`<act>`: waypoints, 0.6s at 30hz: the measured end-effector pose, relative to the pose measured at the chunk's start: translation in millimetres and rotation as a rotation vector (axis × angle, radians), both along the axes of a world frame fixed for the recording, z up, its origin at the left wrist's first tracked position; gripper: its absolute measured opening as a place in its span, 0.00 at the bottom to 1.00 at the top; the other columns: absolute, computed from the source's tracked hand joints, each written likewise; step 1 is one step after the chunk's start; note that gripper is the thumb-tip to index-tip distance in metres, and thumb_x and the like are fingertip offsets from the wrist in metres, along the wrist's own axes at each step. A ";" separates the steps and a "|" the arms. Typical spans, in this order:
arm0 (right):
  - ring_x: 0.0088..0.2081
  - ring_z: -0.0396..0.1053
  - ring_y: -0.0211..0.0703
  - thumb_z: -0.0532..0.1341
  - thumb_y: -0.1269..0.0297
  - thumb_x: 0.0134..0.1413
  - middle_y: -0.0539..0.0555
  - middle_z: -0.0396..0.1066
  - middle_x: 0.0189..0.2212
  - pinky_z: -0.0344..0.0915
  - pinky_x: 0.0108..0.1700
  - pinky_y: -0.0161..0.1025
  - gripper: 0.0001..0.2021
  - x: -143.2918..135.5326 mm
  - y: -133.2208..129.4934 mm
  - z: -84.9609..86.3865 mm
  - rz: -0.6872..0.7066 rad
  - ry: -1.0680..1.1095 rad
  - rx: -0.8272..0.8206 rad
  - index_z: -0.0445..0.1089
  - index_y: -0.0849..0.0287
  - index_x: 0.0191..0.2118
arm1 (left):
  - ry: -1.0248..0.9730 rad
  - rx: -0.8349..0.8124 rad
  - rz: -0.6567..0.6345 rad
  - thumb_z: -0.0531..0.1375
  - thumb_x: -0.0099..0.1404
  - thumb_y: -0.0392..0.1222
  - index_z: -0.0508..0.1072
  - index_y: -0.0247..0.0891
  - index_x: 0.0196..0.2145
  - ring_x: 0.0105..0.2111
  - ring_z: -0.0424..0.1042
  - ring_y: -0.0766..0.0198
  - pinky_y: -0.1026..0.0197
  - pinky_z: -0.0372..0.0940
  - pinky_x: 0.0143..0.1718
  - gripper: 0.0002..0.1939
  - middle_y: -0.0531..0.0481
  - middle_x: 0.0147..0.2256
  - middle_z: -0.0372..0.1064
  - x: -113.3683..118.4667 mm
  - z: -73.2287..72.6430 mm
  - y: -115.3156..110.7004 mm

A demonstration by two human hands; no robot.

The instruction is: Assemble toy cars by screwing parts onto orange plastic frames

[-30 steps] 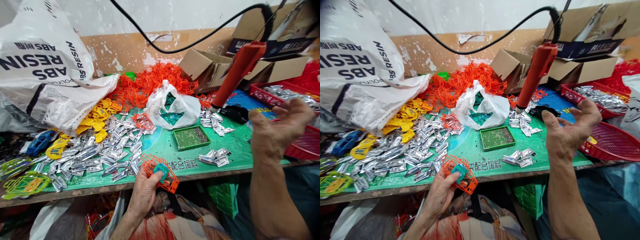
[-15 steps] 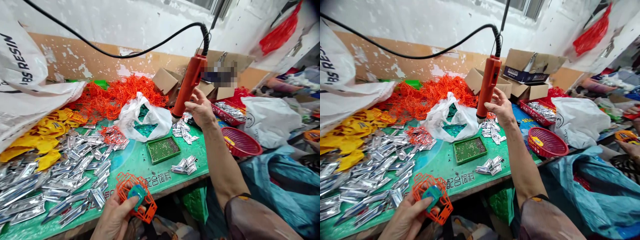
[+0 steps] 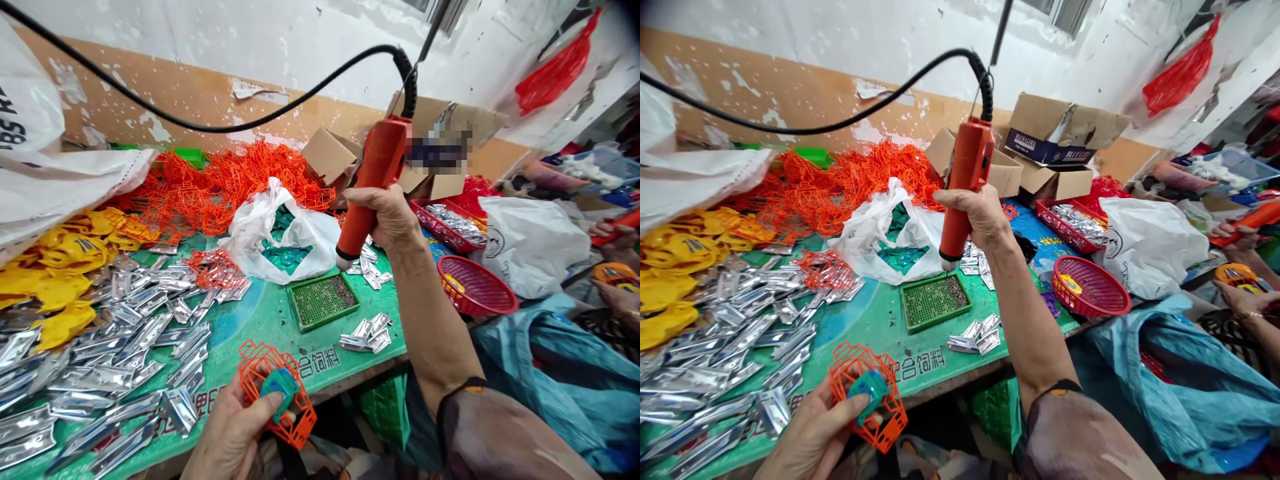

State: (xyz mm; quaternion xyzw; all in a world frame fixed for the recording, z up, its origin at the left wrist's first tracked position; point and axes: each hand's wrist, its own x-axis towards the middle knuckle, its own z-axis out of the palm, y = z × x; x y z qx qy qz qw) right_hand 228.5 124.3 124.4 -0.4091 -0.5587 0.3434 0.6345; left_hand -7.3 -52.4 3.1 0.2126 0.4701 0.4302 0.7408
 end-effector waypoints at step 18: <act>0.24 0.65 0.38 0.67 0.69 0.34 0.47 0.68 0.22 0.65 0.30 0.42 0.09 -17.9 -47.9 -67.6 -0.133 0.065 -0.126 0.69 0.59 0.28 | 0.070 -0.010 -0.080 0.70 0.49 0.37 0.74 0.37 0.41 0.25 0.75 0.61 0.56 0.72 0.35 0.20 0.50 0.33 0.77 4.2 -3.3 11.6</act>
